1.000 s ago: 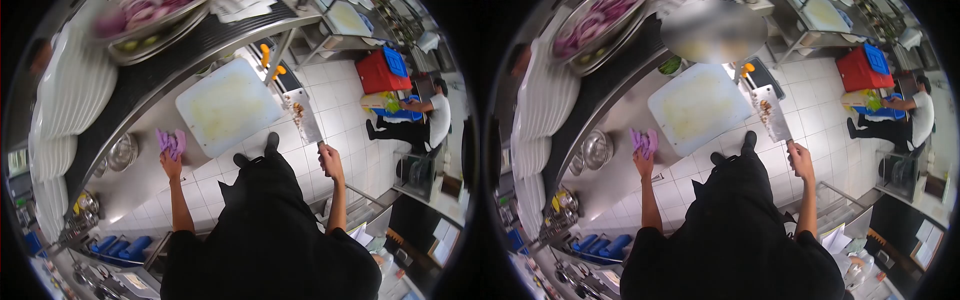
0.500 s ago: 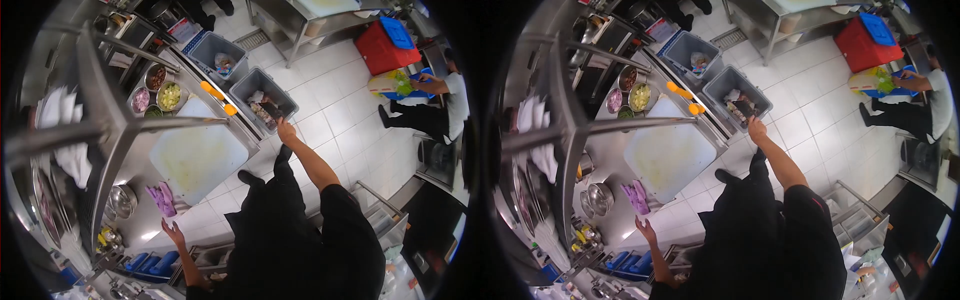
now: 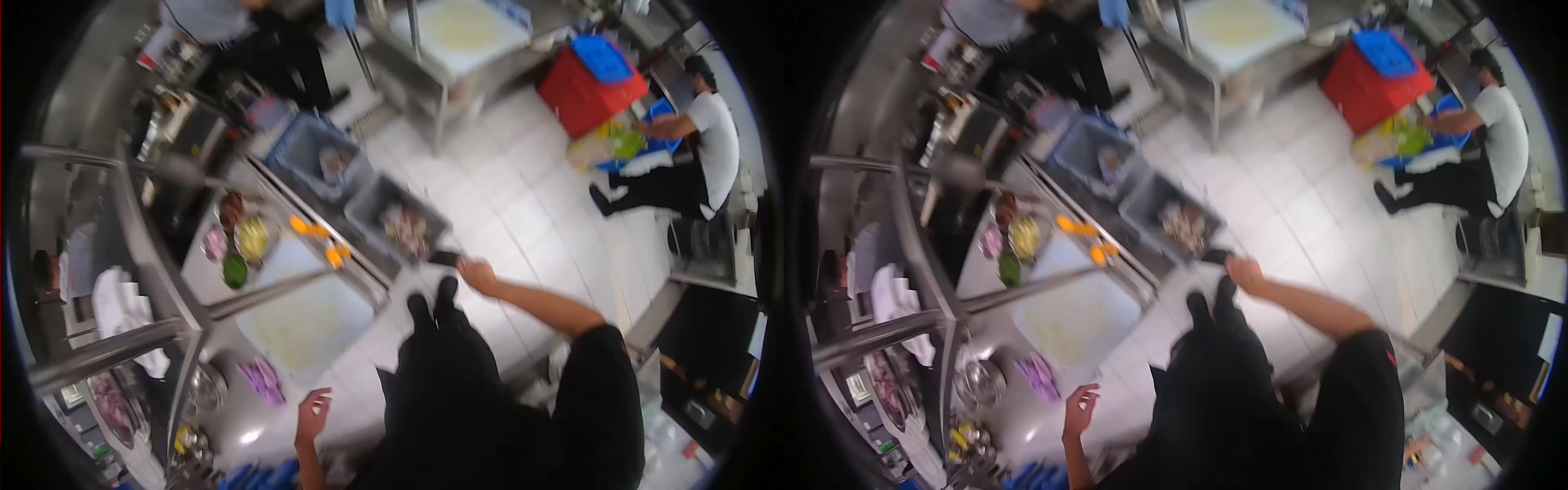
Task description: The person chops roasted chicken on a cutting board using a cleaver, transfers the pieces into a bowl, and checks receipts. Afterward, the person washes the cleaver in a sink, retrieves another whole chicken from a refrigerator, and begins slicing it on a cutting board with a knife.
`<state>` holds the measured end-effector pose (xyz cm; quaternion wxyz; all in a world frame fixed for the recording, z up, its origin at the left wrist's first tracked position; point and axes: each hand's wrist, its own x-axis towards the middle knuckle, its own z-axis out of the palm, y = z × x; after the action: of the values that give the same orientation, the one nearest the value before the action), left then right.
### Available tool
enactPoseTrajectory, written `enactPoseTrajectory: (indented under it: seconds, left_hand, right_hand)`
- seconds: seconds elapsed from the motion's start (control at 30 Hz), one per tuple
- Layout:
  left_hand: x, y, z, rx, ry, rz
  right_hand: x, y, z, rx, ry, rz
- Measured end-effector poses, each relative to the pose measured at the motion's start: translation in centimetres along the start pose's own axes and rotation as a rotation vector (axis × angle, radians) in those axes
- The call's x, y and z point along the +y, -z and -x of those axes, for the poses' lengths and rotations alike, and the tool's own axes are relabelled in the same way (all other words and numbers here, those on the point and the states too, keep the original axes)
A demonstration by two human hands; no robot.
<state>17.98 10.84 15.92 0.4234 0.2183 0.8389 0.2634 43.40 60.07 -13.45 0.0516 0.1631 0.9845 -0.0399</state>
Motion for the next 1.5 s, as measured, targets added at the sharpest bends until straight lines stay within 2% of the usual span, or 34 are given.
enactPoseTrajectory:
  seconds: [0.03,0.1,0.13,0.17,0.2,0.23,0.3,0.4,0.47,0.57,0.67,0.7,0.73,0.77,0.8,0.83,0.87,0.9,1.0,1.1,1.23,1.33,1.4,1.47,1.5]
  left_hand:
    - [5.5,0.1,-1.9,-0.060,-0.096,0.129]
    - [13.6,-0.3,-5.1,-0.254,-0.399,0.217]
    - [16.6,-0.8,-6.5,-0.348,-0.504,0.217]
    - [18.9,-1.5,-8.3,-0.428,-0.609,0.203]
    - [20.6,-2.8,-10.0,-0.452,-0.642,0.160]
    - [22.0,-4.0,-11.4,-0.430,-0.687,0.001]
    - [24.8,-6.6,-13.8,-0.425,-0.856,-0.084]
    - [29.4,-10.8,-16.2,-0.575,-0.816,-0.066]
    - [34.2,-13.8,-16.1,-0.642,-0.885,-0.130]
    - [41.2,-19.9,-16.2,-0.752,-0.990,-0.202]
    - [46.7,-27.8,-16.7,-0.853,-1.078,-0.166]
    - [48.6,-30.8,-16.7,-0.888,-1.103,-0.139]
    - [50.2,-33.6,-16.6,-0.913,-1.088,-0.106]
    - [51.7,-36.1,-16.4,-0.951,-1.068,-0.075]
    - [53.5,-38.7,-16.2,-0.981,-1.050,-0.059]
    - [54.8,-41.1,-16.0,-1.009,-1.034,-0.039]
    - [55.8,-43.2,-15.5,-1.000,-1.027,-0.065]
    - [57.6,-45.2,-15.6,-0.981,-1.036,-0.096]
    - [59.4,-50.8,-16.2,-0.978,-0.930,-0.114]
    - [60.4,-56.7,-17.2,-1.057,-0.704,0.026]
    - [63.7,-64.4,-17.7,-1.095,-0.531,0.038]
    - [67.5,-71.6,-20.0,-1.016,-0.611,-0.042]
    - [70.8,-76.7,-21.4,-0.965,-0.662,-0.080]
    - [75.9,-82.8,-21.0,-0.947,-0.662,-0.059]
    - [79.2,-86.2,-20.6,-0.938,-0.669,-0.046]
  right_hand:
    - [0.1,3.7,0.4,-0.136,-0.091,-0.028]
    - [1.3,7.9,2.9,-0.163,-0.175,-0.141]
    - [1.3,12.0,3.6,-0.336,-0.351,-0.258]
    - [1.4,16.0,4.9,-0.411,-0.421,-0.311]
    - [1.9,15.8,7.1,-0.413,-0.515,-0.335]
    - [1.7,19.4,8.6,-0.456,-0.629,-0.425]
    - [2.1,19.3,12.5,-0.430,-0.846,-0.509]
    - [2.9,18.0,18.4,-0.392,-1.071,-0.647]
    - [3.4,15.6,21.8,-0.351,-1.178,-0.712]
    - [5.2,12.2,26.8,-0.345,-1.273,-0.730]
    - [7.9,11.9,31.1,-0.411,-1.315,-0.844]
    - [8.9,10.2,32.8,-0.391,-1.238,-0.800]
    - [9.5,7.6,34.7,-0.316,-1.240,-0.754]
    - [11.1,6.8,35.9,-0.511,-1.232,-0.854]
    - [11.8,6.6,37.4,-0.518,-1.293,-0.909]
    - [12.3,6.7,39.0,-0.370,-1.327,-0.888]
    - [12.9,7.2,39.9,-0.301,-1.499,-0.936]
    - [13.4,4.4,41.3,-0.235,-1.618,-0.998]
    - [15.9,8.0,44.6,-0.121,-1.769,-1.115]
    - [20.6,10.8,48.4,-0.033,-1.913,-1.265]
    - [27.0,7.9,55.4,0.050,-2.049,-1.288]
    - [33.2,6.4,61.9,0.177,-2.085,-1.291]
    - [37.4,5.5,66.4,0.171,-2.152,-1.228]
    - [42.8,10.5,70.1,0.231,-2.181,-1.171]
    - [45.7,10.7,72.4,0.232,-2.226,-1.185]
